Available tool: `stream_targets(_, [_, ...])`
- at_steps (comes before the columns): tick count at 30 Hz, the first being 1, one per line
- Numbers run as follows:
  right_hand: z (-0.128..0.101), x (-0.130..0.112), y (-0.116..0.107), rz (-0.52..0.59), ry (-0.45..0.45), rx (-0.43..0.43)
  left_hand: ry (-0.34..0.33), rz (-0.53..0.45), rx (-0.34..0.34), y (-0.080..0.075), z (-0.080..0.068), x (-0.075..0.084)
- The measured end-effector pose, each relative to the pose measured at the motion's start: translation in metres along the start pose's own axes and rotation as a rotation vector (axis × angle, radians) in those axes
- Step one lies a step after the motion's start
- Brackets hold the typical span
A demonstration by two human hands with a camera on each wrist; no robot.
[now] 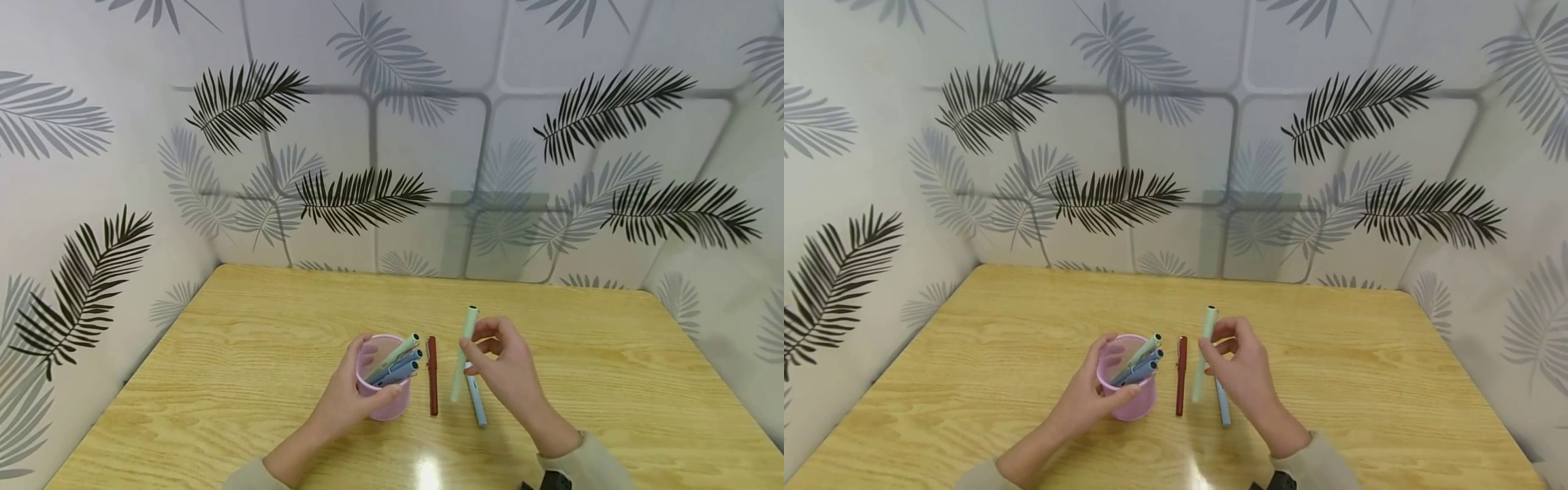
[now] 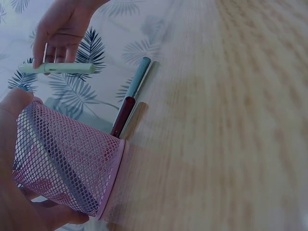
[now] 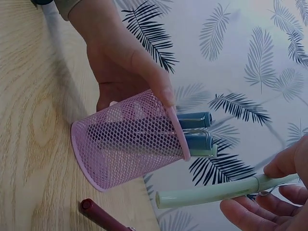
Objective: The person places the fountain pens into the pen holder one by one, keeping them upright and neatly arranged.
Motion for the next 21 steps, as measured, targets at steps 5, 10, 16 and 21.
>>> stream_targets(5, [-0.003, -0.008, 0.004, 0.007, -0.012, -0.01, -0.002, -0.008, 0.0, 0.0, 0.0, 0.0])
stream_targets(10, [-0.007, -0.018, 0.007, 0.055, -0.032, -0.021, 0.003, -0.003, 0.003, 0.0, 0.0, 0.001])
stream_targets(16, [-0.013, -0.03, 0.011, 0.119, -0.1, -0.029, 0.001, -0.015, -0.001, 0.0, 0.001, 0.0])
stream_targets(21, [-0.019, -0.041, 0.014, 0.171, -0.215, -0.022, -0.005, -0.022, -0.003, 0.0, 0.0, 0.0])
Point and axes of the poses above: each hand's wrist, its own z-axis towards the middle knuckle, its own y-axis out of the palm, x = y × z, the point moved 5 cm from there along z, towards the middle knuckle, and after that the axes turned 6 degrees about -z, right-handed, at the moved point
